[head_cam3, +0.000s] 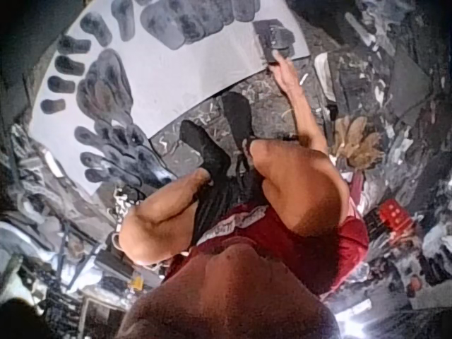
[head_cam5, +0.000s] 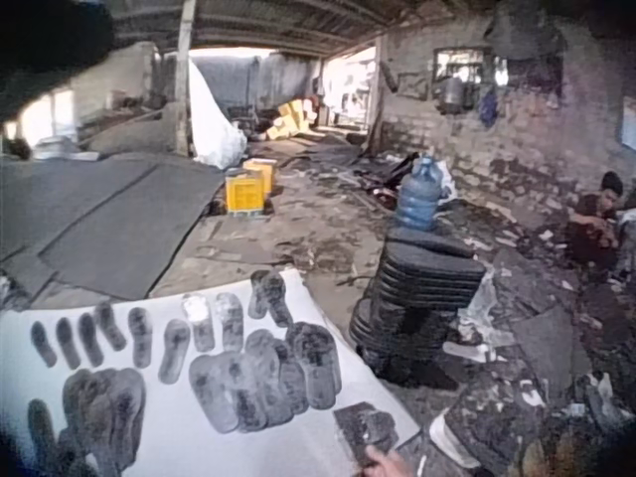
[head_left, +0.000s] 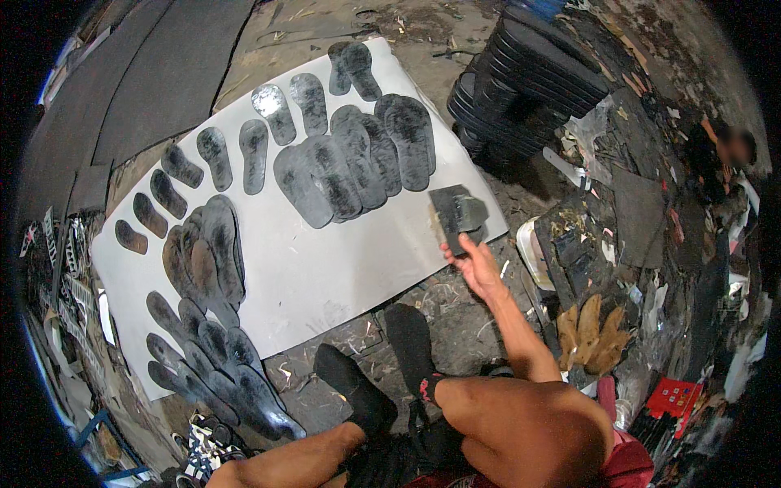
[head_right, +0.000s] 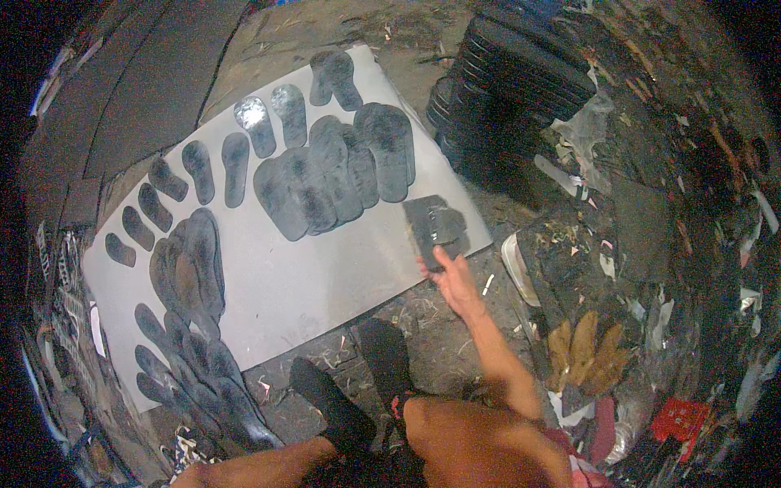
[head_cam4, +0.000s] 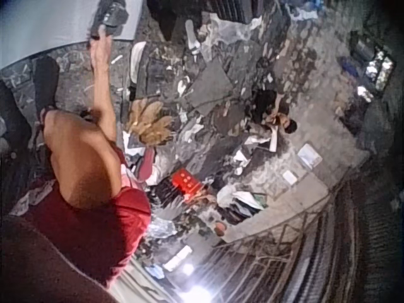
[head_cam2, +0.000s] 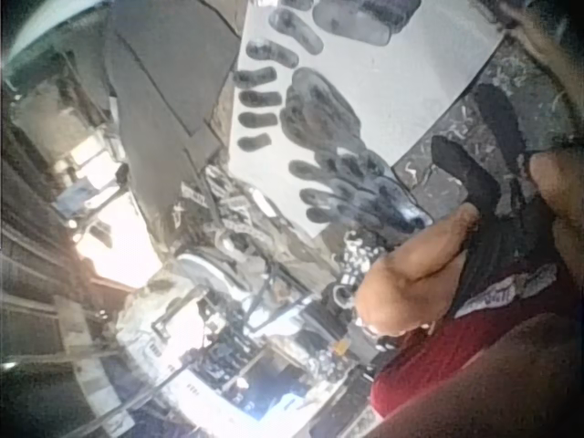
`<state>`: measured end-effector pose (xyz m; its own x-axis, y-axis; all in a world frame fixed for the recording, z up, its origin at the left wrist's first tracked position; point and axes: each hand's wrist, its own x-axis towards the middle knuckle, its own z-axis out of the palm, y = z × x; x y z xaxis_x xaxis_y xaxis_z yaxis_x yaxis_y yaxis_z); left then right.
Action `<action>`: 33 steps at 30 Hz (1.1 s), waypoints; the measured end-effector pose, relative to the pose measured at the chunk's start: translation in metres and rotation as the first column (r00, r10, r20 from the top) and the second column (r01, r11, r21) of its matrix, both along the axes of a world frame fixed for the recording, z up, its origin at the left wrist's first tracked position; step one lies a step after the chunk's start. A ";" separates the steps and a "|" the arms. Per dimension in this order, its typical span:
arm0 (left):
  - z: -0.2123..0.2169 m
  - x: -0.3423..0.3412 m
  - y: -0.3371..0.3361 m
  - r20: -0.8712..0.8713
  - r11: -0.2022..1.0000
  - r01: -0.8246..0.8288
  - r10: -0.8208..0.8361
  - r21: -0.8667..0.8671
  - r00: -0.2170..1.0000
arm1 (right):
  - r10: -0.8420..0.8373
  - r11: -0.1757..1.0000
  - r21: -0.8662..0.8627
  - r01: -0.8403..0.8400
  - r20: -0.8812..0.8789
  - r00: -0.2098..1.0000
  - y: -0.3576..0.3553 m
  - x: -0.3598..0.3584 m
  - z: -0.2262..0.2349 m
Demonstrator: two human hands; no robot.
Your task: The person sits on the floor and scrubs multiple black shoe insoles with a brush and a yellow sponge. They pick up each insole, scrub it, and place it back on a white sheet, repeating the process for several insoles.
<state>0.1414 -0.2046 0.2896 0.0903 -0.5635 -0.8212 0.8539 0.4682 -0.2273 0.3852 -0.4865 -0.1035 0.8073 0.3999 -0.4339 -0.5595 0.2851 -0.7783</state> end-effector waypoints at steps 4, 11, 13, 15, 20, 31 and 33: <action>0.001 0.000 0.006 -0.006 1.000 0.018 -0.018 0.007 1.000 | -0.049 0.987 -0.148 0.066 0.115 0.992 -0.024 0.037 0.008; -0.004 -0.003 0.002 -0.096 0.990 -0.134 0.130 -0.038 0.987 | -0.010 0.968 -0.248 0.038 0.115 0.993 -0.034 0.057 0.005; -0.007 -0.006 0.002 -0.020 0.996 -0.090 0.089 -0.015 0.996 | -0.028 0.960 -0.275 0.061 0.122 0.992 -0.033 0.053 0.004; -0.009 -0.013 0.004 -0.024 0.996 -0.092 0.092 -0.001 0.995 | -0.076 0.948 -0.301 0.101 0.094 0.993 -0.030 0.041 0.004; 0.003 -0.014 0.017 0.379 0.918 0.100 -0.255 0.384 0.889 | 0.179 0.762 -0.622 -0.180 -0.064 0.982 -0.055 -0.046 0.037; -0.041 -0.014 0.054 0.592 0.759 -0.100 -0.410 0.643 0.694 | 0.905 0.232 -0.756 -0.612 -0.062 0.420 0.062 -0.072 0.353; -0.025 0.028 0.054 0.381 0.781 0.008 -0.313 0.625 0.870 | 0.911 0.211 -0.765 -0.609 -0.073 0.407 0.082 -0.056 0.358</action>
